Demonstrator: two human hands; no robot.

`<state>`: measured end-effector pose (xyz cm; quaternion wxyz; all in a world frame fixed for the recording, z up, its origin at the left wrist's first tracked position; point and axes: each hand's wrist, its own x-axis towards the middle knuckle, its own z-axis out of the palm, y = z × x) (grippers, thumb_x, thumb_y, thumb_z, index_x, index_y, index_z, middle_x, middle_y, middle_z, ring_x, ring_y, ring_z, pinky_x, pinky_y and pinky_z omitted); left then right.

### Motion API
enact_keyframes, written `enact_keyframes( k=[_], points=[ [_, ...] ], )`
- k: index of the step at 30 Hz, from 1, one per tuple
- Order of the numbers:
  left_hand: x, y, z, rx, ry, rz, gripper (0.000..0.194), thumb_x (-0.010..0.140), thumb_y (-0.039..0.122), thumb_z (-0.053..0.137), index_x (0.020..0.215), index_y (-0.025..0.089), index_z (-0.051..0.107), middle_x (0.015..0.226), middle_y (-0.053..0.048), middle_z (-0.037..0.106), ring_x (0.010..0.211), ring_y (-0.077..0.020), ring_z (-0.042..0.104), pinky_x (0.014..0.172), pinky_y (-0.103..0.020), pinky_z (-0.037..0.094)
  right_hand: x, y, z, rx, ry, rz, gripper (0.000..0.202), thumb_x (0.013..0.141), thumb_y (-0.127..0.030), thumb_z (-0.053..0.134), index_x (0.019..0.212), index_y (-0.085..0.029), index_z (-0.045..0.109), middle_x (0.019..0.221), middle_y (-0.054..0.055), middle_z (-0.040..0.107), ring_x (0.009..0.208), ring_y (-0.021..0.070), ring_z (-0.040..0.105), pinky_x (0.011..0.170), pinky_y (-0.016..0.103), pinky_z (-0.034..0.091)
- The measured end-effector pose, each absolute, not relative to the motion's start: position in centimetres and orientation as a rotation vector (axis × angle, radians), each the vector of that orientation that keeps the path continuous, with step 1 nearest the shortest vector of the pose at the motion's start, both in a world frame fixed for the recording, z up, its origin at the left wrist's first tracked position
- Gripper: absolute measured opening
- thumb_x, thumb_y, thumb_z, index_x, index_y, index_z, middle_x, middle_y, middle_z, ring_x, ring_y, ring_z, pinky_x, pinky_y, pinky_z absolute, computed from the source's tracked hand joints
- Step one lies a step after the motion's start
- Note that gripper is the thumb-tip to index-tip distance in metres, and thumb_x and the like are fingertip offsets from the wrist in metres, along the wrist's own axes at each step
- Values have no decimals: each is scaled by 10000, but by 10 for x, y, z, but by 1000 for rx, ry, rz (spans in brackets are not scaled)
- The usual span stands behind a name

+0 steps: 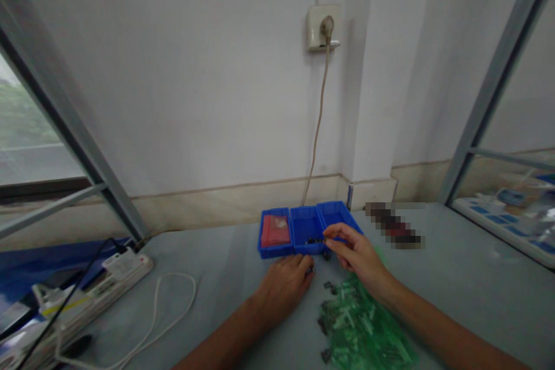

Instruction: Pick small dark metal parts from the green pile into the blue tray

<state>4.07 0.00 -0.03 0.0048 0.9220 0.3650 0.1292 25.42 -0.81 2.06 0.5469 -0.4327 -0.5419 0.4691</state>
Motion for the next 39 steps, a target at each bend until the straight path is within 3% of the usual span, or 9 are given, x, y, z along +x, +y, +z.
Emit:
enact_keyframes(
  k=[10,17,21,28,39],
  points=[
    [39,-1,-2,2873,1285,400,136,1035,300,551,1132,204,560,1006,-64,702,926,-238,672,833,-337,534,254,-7,20,-986,-1246,1138,330,833,-497,761,1006,-226,687,579,-77,471,426,79,352,407,220,213],
    [39,1,-7,2878,1239,424,130,1029,289,574,1129,206,569,1000,-59,713,906,-235,683,830,-339,534,255,-5,17,-967,-1239,1163,324,845,-493,746,1022,-229,683,744,-28,617,428,62,356,401,218,201],
    [38,1,-7,2848,1215,461,152,1036,321,569,1139,210,561,1029,-56,711,925,-231,683,842,-337,533,255,-5,17,-970,-1240,1152,318,845,-487,747,1016,-225,689,672,-47,576,422,65,353,399,216,203],
    [38,0,-5,2819,1225,418,176,1027,336,596,1143,211,556,1035,-51,711,914,-226,685,816,-322,534,255,-6,17,-972,-1238,1155,306,850,-477,739,1024,-230,690,825,-4,665,439,60,378,399,211,213],
    [38,1,-6,2805,1209,443,177,1022,327,617,1137,203,563,1038,-53,721,922,-227,699,824,-320,540,255,-4,16,-964,-1240,1151,307,857,-486,733,1030,-235,691,839,-1,670,436,62,377,402,216,213]
  ],
)
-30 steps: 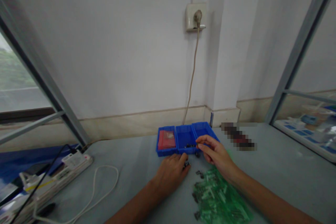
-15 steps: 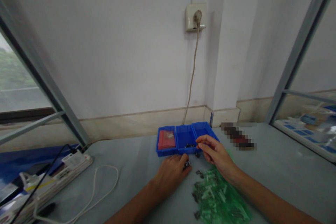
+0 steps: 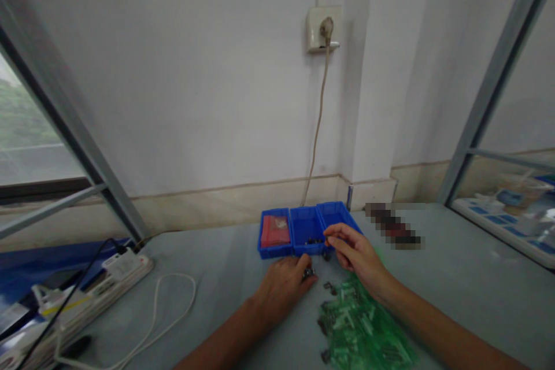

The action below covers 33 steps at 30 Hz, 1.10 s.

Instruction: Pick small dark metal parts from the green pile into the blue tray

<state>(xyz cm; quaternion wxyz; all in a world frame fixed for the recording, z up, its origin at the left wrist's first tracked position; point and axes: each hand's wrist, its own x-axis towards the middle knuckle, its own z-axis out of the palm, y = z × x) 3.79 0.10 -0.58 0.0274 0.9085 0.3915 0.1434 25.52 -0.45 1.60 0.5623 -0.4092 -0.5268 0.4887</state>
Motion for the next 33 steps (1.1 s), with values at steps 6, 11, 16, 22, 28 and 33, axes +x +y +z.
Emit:
enact_keyframes(
  k=[6,11,16,22,28,33],
  points=[
    [38,8,-12,2832,1271,413,124,1056,320,564,1103,206,575,944,-40,728,836,-224,715,741,-295,541,256,-5,16,-958,-1244,1159,289,870,-466,727,1030,-230,686,825,-2,666,434,56,378,398,208,212],
    [37,9,-12,2853,1248,457,118,1086,295,492,1098,208,570,914,-36,723,801,-214,713,704,-280,536,255,-6,16,-957,-1230,1161,300,860,-477,736,1019,-228,686,804,-6,650,439,58,375,400,210,209],
    [37,10,-18,2895,1189,556,139,1095,290,457,1072,201,561,872,-31,708,767,-203,698,704,-280,537,255,-6,17,-959,-1238,1157,305,863,-479,731,1027,-225,689,821,0,665,437,54,380,400,209,203],
    [38,12,-22,2932,1164,636,149,1096,286,449,1039,200,557,856,-27,696,745,-200,685,686,-280,535,255,-5,17,-970,-1254,1145,301,867,-466,727,1032,-218,684,810,-2,662,442,53,387,397,202,209],
    [38,8,-14,2926,1109,639,155,1100,240,415,1034,199,549,910,-35,693,827,-204,681,745,-293,535,256,-5,16,-963,-1256,1147,284,882,-451,714,1039,-216,682,810,-2,654,444,53,386,397,203,212],
    [38,8,-11,2895,1091,599,101,1077,189,451,1036,192,542,930,-34,673,836,-203,660,756,-293,522,255,-5,17,-953,-1235,1167,299,867,-459,729,1030,-213,682,810,-3,656,437,45,375,399,203,204]
  ],
)
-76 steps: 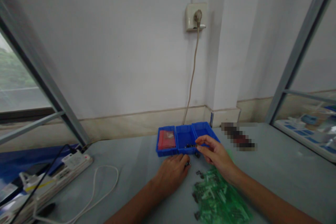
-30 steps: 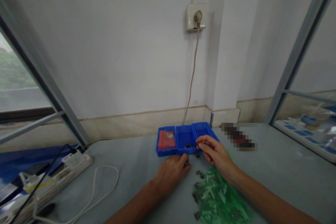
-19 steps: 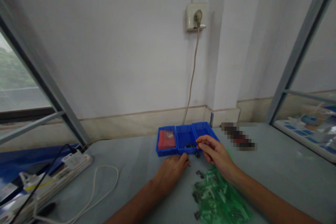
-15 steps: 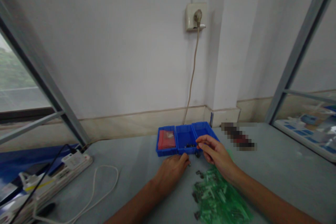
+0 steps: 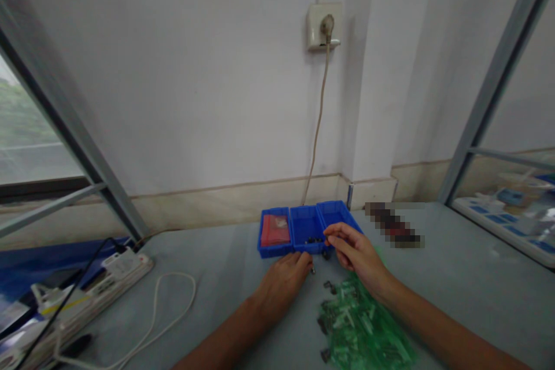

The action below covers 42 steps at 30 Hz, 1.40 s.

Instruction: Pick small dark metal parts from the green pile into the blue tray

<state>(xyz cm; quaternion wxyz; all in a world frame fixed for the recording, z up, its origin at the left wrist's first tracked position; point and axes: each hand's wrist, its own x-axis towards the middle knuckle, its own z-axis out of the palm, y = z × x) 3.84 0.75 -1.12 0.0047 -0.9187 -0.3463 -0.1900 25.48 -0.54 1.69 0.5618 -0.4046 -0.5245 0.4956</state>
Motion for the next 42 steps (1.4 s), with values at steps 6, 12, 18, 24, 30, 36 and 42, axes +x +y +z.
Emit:
enact_keyframes(
  k=[6,12,18,24,30,36,42],
  points=[
    [36,5,-4,-2997,-1141,-593,114,1064,154,421,1051,191,528,983,-47,646,852,-192,638,760,-274,505,255,-6,19,-957,-1247,1158,308,867,-465,724,1031,-208,682,832,13,676,440,51,375,401,206,203],
    [34,3,0,-3050,-1127,-531,140,1055,144,398,1110,204,511,1056,-53,636,904,-191,632,807,-280,507,255,-6,16,-966,-1251,1168,297,882,-458,712,1050,-215,682,855,17,678,456,58,393,408,206,205],
    [34,4,-4,-3030,-1126,-466,175,1057,120,388,1104,201,536,1051,-51,631,911,-188,626,835,-278,511,256,-7,16,-953,-1268,1160,284,886,-445,722,1050,-217,679,792,-14,630,451,52,372,410,207,215],
    [36,5,-7,-3014,-1142,-534,176,1080,168,390,1087,203,562,1025,-46,644,909,-192,643,842,-284,525,254,-10,20,-982,-1334,1121,294,863,-453,755,1046,-239,671,882,-8,635,472,52,414,417,205,269],
    [38,-3,-4,-2999,-1157,-594,224,1047,380,560,1185,204,542,1106,-64,645,998,-242,648,899,-363,536,255,-8,19,-964,-1296,1142,300,857,-462,758,1019,-232,656,744,-43,581,447,54,387,406,199,250],
    [37,-2,-8,-2970,-1134,-559,219,1013,347,627,1162,207,547,1080,-52,645,981,-242,640,891,-368,533,255,-6,16,-931,-1248,1158,297,896,-479,702,1047,-230,647,832,-4,659,443,53,383,400,200,208],
    [40,-4,0,-2978,-1134,-475,159,1033,249,583,1185,208,566,1093,-48,648,997,-229,637,905,-348,527,255,-5,16,-943,-1243,1170,340,879,-520,707,1045,-228,653,817,3,668,435,63,382,394,203,194]
  ],
)
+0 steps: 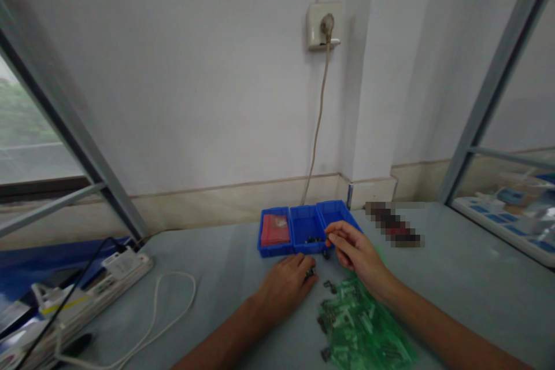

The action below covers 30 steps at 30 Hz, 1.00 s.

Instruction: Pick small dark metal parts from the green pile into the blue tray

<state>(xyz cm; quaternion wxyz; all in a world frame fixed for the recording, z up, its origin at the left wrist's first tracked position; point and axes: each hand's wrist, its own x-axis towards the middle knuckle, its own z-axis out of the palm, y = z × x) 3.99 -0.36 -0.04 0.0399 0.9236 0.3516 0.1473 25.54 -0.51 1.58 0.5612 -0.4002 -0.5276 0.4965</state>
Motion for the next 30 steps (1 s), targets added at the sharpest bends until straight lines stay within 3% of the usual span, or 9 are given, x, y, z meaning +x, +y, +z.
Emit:
enact_keyframes(
  k=[4,17,30],
  points=[
    [42,-3,3,2891,1078,364,200,1043,219,552,1241,240,577,1062,-38,642,969,-227,638,894,-353,530,256,-4,14,-925,-1238,1174,323,884,-505,710,1041,-228,655,804,-4,667,425,52,383,388,196,201],
    [41,-3,2,2894,1070,380,80,1046,225,529,1085,203,596,1021,-44,651,940,-214,634,873,-327,513,255,-4,16,-932,-1222,1182,334,872,-513,717,1030,-225,662,797,-5,661,420,57,368,391,203,192],
    [39,-4,-1,2867,1143,445,118,1043,306,536,1075,201,580,1044,-59,645,957,-234,617,857,-343,506,255,-6,16,-955,-1239,1179,337,871,-520,712,1022,-221,671,783,-9,653,429,66,375,393,206,194]
  ],
)
